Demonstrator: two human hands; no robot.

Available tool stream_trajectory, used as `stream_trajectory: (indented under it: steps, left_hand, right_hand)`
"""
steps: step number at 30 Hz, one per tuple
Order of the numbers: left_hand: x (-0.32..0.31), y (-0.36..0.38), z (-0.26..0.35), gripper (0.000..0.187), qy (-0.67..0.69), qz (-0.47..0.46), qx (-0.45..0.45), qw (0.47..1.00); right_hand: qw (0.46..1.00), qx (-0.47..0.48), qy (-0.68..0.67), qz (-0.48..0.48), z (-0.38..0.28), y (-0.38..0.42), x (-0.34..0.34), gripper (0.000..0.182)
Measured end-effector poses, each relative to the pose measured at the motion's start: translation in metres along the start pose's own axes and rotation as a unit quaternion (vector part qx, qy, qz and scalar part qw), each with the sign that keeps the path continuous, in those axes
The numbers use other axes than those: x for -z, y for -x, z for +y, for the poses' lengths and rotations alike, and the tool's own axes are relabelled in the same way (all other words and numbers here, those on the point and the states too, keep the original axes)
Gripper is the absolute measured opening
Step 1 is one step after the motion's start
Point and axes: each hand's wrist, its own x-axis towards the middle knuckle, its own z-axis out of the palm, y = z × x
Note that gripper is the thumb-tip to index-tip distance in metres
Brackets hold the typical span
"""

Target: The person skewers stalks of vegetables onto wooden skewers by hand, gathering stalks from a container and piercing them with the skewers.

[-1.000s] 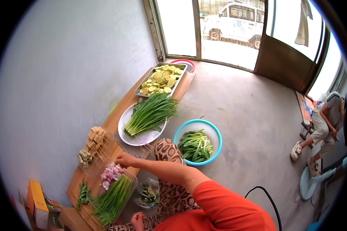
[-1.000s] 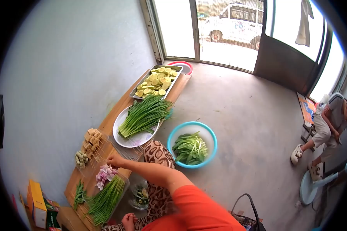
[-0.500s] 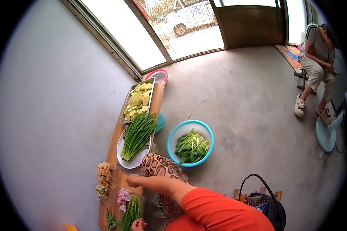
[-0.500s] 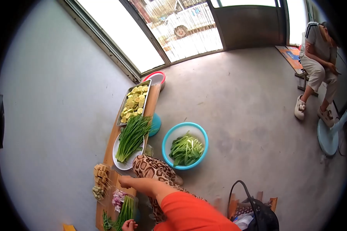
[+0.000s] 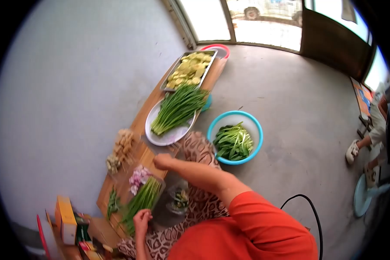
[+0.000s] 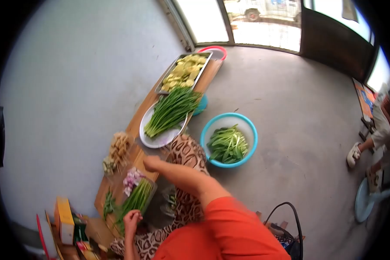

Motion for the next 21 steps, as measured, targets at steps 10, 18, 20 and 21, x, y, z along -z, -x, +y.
stream_trajectory:
  steps: [10,18,20,21]
  left_hand:
    - [0.068,-0.025,-0.022,0.018,0.068,0.084,0.006,0.994]
    - [0.116,-0.066,-0.032,0.018,0.123,0.117,-0.031,0.985]
    - [0.120,-0.074,-0.037,0.017,0.129,0.135,-0.040,0.982]
    - [0.121,-0.078,-0.045,0.017,0.134,0.141,-0.037,0.980]
  right_hand:
    - [0.995,-0.010,0.097,-0.031,0.012,0.018,-0.010,0.021]
    - [0.975,-0.092,0.198,0.048,0.038,-0.024,-0.025,0.022]
    - [0.967,-0.108,0.227,0.032,0.032,-0.034,-0.022,0.022]
    - [0.966,-0.107,0.235,0.030,0.033,-0.039,-0.023,0.023]
